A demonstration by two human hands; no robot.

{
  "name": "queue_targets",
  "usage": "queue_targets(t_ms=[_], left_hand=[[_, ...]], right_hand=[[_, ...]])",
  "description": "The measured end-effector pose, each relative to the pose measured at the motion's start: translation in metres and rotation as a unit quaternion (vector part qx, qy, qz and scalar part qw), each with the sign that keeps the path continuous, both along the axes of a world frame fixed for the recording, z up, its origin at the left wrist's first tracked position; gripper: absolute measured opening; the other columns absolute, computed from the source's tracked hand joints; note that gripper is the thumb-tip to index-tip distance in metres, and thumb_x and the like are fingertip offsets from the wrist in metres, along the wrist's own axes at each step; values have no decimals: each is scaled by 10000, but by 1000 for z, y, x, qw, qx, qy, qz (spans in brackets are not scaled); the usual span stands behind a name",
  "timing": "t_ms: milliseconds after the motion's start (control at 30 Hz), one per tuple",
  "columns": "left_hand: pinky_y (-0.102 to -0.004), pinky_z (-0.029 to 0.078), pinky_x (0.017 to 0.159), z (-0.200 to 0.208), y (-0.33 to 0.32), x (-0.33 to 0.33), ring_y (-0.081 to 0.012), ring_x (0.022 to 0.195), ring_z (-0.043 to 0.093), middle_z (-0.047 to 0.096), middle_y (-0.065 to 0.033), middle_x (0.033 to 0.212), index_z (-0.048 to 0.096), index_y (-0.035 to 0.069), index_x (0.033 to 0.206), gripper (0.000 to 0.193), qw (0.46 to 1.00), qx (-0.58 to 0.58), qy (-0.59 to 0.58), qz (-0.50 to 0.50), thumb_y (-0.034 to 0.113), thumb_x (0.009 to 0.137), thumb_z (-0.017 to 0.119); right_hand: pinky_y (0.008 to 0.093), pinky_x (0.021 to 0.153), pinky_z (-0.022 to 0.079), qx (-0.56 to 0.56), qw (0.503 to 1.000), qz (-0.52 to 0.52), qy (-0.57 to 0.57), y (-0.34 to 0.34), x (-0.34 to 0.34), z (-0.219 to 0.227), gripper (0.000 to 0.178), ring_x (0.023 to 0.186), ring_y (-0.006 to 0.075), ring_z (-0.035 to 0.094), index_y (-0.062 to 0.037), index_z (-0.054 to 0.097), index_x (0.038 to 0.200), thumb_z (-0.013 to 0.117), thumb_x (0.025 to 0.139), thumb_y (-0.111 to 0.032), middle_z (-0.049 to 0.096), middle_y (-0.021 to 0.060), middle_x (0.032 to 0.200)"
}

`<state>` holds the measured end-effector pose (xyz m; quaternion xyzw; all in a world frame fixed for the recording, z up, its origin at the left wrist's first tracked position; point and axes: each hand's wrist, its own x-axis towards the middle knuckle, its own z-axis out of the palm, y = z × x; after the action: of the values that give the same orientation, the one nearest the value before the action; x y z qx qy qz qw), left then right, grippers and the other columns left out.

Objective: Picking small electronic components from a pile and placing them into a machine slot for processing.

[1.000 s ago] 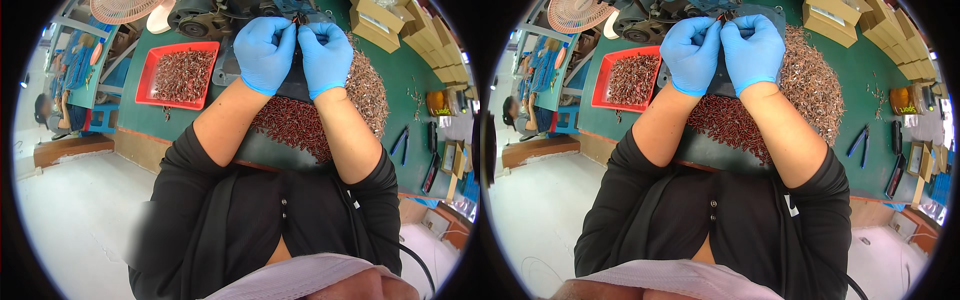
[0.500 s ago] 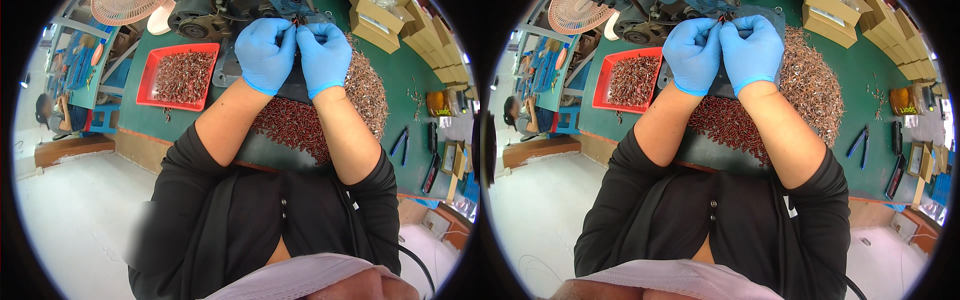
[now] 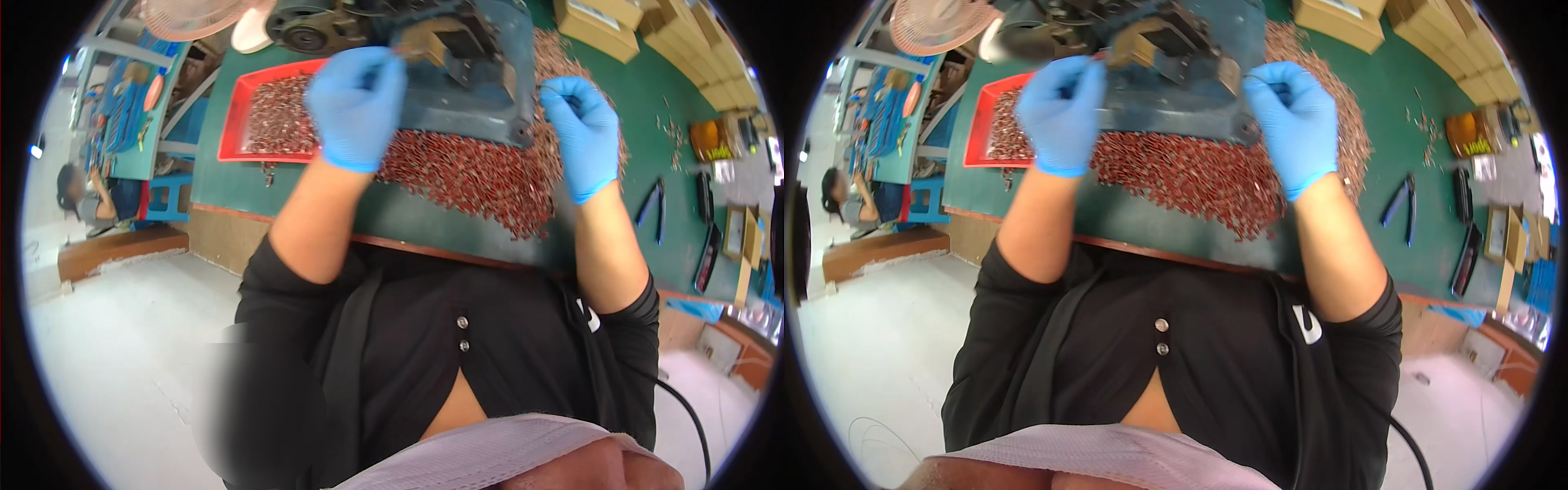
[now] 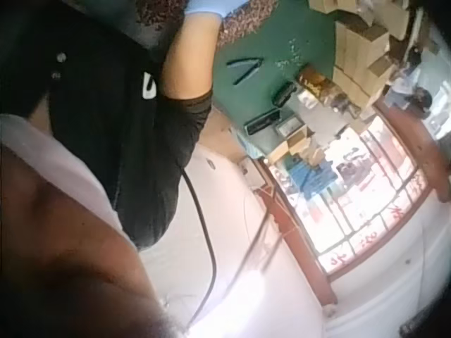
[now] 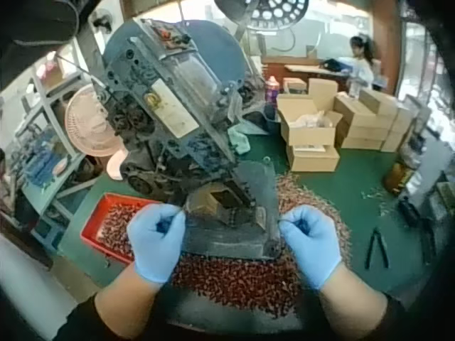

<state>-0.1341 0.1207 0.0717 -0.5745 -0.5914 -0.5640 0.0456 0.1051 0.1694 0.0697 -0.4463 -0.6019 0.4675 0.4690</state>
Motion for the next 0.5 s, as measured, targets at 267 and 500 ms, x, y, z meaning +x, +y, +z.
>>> queue_targets(t_ms=[267,500], left_hand=[[-236,482,635,-67,-52,-75,-84,652,583,653,-42,734,676,0,867,111,984,-130,-12,124,80,792,697],[-231,487,670,-74,-57,-45,-80,693,588,660,-41,783,670,-14,926,145,975,-168,46,135,86,822,677]], right_hand=[[226,690,467,-80,960,17,-269,-8,140,-50,120,727,78,558,-6,663,924,661,826,-76,636,16,824],[345,713,502,170,884,36,-434,-23,139,-65,127,754,276,611,-81,684,876,653,752,-81,627,94,843]])
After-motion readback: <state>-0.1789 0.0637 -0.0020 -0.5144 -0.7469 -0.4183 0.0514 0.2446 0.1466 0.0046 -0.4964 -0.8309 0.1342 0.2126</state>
